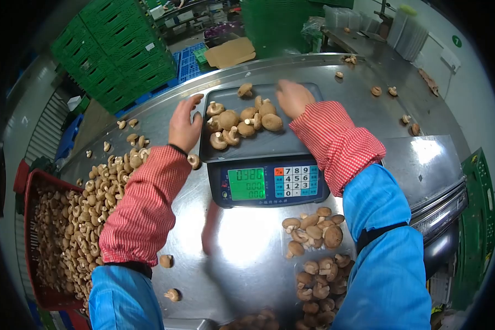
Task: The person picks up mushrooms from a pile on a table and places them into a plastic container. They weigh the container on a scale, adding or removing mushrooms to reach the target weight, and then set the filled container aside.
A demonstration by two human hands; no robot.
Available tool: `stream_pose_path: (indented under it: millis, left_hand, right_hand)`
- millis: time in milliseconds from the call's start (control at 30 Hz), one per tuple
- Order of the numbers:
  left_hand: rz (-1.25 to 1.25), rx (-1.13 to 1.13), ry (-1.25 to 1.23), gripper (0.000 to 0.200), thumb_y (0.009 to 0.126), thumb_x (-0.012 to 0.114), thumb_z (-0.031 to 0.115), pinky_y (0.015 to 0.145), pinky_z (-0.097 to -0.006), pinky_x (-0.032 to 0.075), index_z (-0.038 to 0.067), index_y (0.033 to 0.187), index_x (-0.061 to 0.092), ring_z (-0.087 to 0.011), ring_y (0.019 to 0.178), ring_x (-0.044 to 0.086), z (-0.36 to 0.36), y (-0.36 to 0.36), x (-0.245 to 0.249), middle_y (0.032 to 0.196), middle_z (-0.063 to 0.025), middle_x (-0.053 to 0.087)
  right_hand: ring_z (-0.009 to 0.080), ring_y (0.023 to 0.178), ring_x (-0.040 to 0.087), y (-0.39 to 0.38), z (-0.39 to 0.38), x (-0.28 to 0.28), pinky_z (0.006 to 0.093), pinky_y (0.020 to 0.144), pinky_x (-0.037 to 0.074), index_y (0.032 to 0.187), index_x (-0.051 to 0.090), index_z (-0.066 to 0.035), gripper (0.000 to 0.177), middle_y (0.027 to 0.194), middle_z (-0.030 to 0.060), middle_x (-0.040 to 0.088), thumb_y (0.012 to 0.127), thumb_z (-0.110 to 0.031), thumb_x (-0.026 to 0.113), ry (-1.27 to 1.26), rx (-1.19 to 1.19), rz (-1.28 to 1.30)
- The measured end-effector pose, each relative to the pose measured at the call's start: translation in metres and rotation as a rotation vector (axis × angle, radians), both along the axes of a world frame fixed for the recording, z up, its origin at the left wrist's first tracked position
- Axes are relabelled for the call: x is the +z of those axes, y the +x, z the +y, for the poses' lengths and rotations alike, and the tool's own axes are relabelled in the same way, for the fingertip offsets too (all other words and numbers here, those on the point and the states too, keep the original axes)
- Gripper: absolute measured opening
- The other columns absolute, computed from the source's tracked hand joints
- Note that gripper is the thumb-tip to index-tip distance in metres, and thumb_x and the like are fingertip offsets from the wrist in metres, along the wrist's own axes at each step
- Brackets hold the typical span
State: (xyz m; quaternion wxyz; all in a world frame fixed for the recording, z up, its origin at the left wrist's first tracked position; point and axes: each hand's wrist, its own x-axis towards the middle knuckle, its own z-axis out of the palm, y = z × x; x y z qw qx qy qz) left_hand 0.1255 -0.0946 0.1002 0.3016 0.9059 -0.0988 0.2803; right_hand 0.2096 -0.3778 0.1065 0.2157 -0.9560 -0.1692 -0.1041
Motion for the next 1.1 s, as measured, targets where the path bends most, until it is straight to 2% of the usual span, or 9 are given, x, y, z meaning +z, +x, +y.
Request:
stream_pose_path:
  millis: [100, 200, 333, 533, 567, 600, 800, 900, 1100]
  left_hand:
    - [0.149, 0.089, 0.095, 0.048, 0.076, 0.063, 0.023, 0.096, -0.0400, 0.043, 0.015, 0.123, 0.057, -0.0332, 0.108, 0.055, -0.001, 0.036, -0.006, 0.112, -0.0175, 0.059]
    - [0.523, 0.101, 0.138, 0.047, 0.078, 0.064, 0.029, 0.096, -0.0404, 0.044, 0.016, 0.122, 0.059, -0.0332, 0.109, 0.056, -0.010, 0.054, -0.002, 0.118, -0.0183, 0.058]
    - [0.592, 0.083, -0.045, 0.038, 0.079, 0.065, 0.030, 0.087, -0.0394, 0.049, 0.014, 0.113, 0.065, -0.0326, 0.096, 0.064, 0.002, 0.073, -0.015, 0.102, -0.0171, 0.067]
    - [0.029, 0.068, -0.539, 0.025, 0.085, 0.061, 0.019, 0.076, -0.0324, 0.050, -0.001, 0.101, 0.063, -0.0232, 0.082, 0.065, 0.001, 0.034, -0.005, 0.090, -0.0126, 0.068]
    - [-0.006, 0.023, -0.550, 0.022, 0.087, 0.061, 0.017, 0.073, -0.0274, 0.049, -0.003, 0.098, 0.062, -0.0149, 0.078, 0.062, -0.002, 0.020, 0.000, 0.087, -0.0085, 0.067]
    - [0.000, -0.015, -0.626, 0.022, 0.088, 0.061, 0.017, 0.072, -0.0265, 0.048, -0.002, 0.098, 0.062, -0.0133, 0.078, 0.061, -0.005, 0.007, 0.003, 0.086, -0.0070, 0.066]
    - [0.059, -0.139, -0.876, 0.019, 0.092, 0.061, 0.017, 0.070, -0.0222, 0.046, 0.001, 0.100, 0.062, -0.0072, 0.077, 0.056, -0.035, -0.052, 0.008, 0.086, -0.0012, 0.063]
    - [0.215, -0.156, -0.901, 0.023, 0.095, 0.057, 0.024, 0.067, -0.0197, 0.047, 0.006, 0.107, 0.061, -0.0064, 0.083, 0.057, -0.037, -0.071, 0.011, 0.094, 0.0005, 0.063]
    - [0.383, -0.432, -0.993, 0.029, 0.096, 0.056, 0.027, 0.064, -0.0206, 0.050, 0.001, 0.108, 0.059, -0.0080, 0.071, 0.059, -0.053, -0.086, 0.028, 0.089, -0.0038, 0.064]
  right_hand:
    - [0.0351, 0.095, 0.061, 0.008, 0.029, 0.016, 0.0430, 0.083, 0.048, 0.118, 0.058, -0.009, 0.039, 0.103, 0.0165, 0.065, 0.087, -0.033, 0.058, 0.025, 0.064, -0.156]
    - [0.0353, 0.099, 0.061, 0.019, 0.065, 0.024, 0.0430, 0.087, 0.047, 0.118, 0.058, -0.011, 0.041, 0.105, 0.0158, 0.065, 0.088, -0.039, 0.056, -0.064, 0.037, -0.007]
    - [0.0357, 0.099, 0.061, 0.042, 0.095, 0.010, 0.0428, 0.088, 0.047, 0.117, 0.058, -0.010, 0.043, 0.106, 0.0176, 0.065, 0.085, -0.040, 0.058, -0.160, 0.089, 0.113]
    - [0.0347, 0.095, 0.062, 0.020, 0.088, 0.025, 0.0424, 0.084, 0.048, 0.111, 0.056, -0.007, 0.040, 0.103, 0.0194, 0.065, 0.078, -0.028, 0.065, 0.134, 0.114, -0.007]
    - [0.0353, 0.096, 0.062, 0.007, 0.075, 0.035, 0.0424, 0.084, 0.048, 0.111, 0.056, -0.007, 0.042, 0.102, 0.0208, 0.064, 0.077, -0.029, 0.066, 0.230, 0.166, 0.001]
    - [0.0359, 0.096, 0.062, -0.002, 0.065, 0.040, 0.0423, 0.083, 0.049, 0.111, 0.055, -0.006, 0.043, 0.101, 0.0222, 0.064, 0.076, -0.030, 0.067, 0.323, 0.219, 0.009]
    - [0.0348, 0.086, 0.059, -0.037, 0.037, 0.032, 0.0427, 0.076, 0.048, 0.102, 0.057, -0.004, 0.037, 0.094, 0.0189, 0.061, 0.078, -0.030, 0.066, -0.065, 0.508, -0.244]
    - [0.0339, 0.088, 0.058, -0.052, 0.037, 0.043, 0.0406, 0.078, 0.047, 0.104, 0.060, -0.002, 0.035, 0.096, 0.0184, 0.060, 0.083, -0.030, 0.062, -0.064, 0.333, -0.480]
    - [0.0248, 0.083, 0.062, -0.122, 0.048, 0.069, 0.0351, 0.072, 0.049, 0.115, 0.054, 0.003, 0.046, 0.095, 0.0137, 0.063, 0.090, -0.034, 0.060, 0.528, 0.625, 0.422]
